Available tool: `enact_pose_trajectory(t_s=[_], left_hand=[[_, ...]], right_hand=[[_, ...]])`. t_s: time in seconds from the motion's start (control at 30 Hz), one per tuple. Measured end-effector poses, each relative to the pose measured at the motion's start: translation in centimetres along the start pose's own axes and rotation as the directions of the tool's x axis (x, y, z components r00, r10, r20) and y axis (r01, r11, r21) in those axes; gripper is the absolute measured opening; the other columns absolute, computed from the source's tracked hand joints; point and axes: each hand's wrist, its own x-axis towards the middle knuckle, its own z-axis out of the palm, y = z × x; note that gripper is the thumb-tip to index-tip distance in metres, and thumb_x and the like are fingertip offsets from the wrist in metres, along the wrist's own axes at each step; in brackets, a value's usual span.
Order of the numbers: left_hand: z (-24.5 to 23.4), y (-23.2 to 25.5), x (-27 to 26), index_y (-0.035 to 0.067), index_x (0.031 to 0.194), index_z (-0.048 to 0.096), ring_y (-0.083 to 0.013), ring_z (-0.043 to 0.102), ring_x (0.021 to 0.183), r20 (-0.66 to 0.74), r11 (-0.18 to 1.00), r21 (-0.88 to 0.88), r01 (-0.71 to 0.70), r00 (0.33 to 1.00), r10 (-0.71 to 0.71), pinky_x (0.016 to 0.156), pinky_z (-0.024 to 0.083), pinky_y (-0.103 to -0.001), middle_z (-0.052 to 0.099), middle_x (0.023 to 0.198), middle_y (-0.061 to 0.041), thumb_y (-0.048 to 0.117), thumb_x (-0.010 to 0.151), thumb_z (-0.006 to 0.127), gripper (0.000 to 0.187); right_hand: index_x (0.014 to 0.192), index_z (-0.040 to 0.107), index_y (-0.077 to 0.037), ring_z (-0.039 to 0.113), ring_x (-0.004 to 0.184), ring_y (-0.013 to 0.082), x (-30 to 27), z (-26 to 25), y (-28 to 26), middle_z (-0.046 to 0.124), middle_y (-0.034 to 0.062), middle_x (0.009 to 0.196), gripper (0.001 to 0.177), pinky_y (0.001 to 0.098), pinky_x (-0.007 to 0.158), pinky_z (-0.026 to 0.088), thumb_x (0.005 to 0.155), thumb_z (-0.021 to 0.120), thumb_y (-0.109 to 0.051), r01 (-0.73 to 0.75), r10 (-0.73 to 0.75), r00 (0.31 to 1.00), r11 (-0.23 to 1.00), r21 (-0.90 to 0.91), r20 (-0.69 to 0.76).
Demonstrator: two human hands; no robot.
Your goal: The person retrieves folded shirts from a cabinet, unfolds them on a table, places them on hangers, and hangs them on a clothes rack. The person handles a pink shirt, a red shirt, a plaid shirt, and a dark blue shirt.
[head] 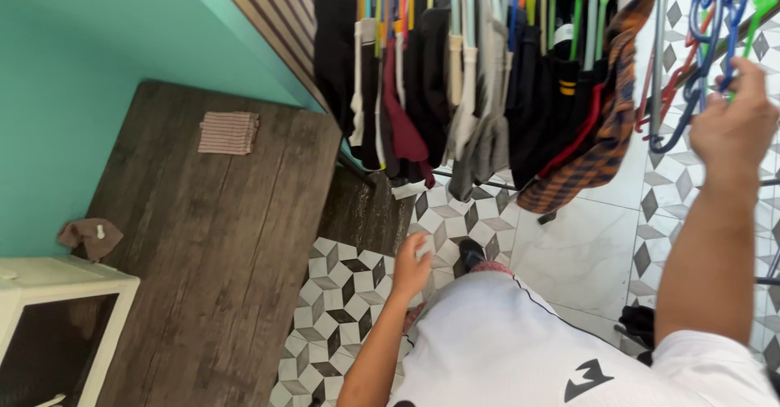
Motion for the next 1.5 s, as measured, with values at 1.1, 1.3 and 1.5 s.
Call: enact_pose_trajectory(t_s=[1.1, 1.3, 1.5], left_hand=[[-18.5, -16.7, -28.4, 0.009, 0.127, 0.061, -0.0281, 0.071, 0.105, -0.386, 0.823, -0.131, 0.553, 0.736, -0.556, 0.089, 0.055, -0.037, 0.071, 0.120, -0.014, 0.014, 0.089, 0.069, 0.039], [-18.9, -16.8, -33.2, 0.009, 0.122, 0.062, -0.0259, 0.072, 0.103, -0.456, 0.726, -0.362, 0.585, 0.568, -0.685, 0.089, 0.056, -0.036, 0.073, 0.117, -0.013, 0.015, 0.090, 0.069, 0.033], [-20.5, -16.8, -32.9, 0.007, 0.120, 0.063, -0.0238, 0.073, 0.100, -0.601, 0.795, -0.386, 0.469, 0.526, -0.602, 0.086, 0.057, -0.035, 0.076, 0.108, -0.014, 0.013, 0.090, 0.066, 0.030]], right_hand=[[0.131, 0.056, -0.012, 0.061, 0.115, 0.0256, -38.3, 21.6, -31.8, 0.056, 0.0112, 0.140, 0.053, 0.0333, 0.082, 0.059, 0.084, 0.075, 0.003, 0.183, -0.637, 0.583, 0.708, 0.682, 0.504], [0.133, 0.057, -0.013, 0.074, 0.096, 0.0241, -45.6, 21.0, -39.5, 0.046, 0.0117, 0.147, 0.048, 0.0315, 0.083, 0.060, 0.086, 0.063, -0.004, -0.081, -0.632, -0.214, 0.771, 0.632, 0.745], [0.132, 0.061, -0.012, 0.071, 0.103, 0.0287, -44.8, 26.0, -48.5, 0.063, 0.0127, 0.133, 0.046, 0.0358, 0.088, 0.057, 0.087, 0.068, -0.008, 0.129, -0.681, -0.387, 0.628, 0.767, 0.622]])
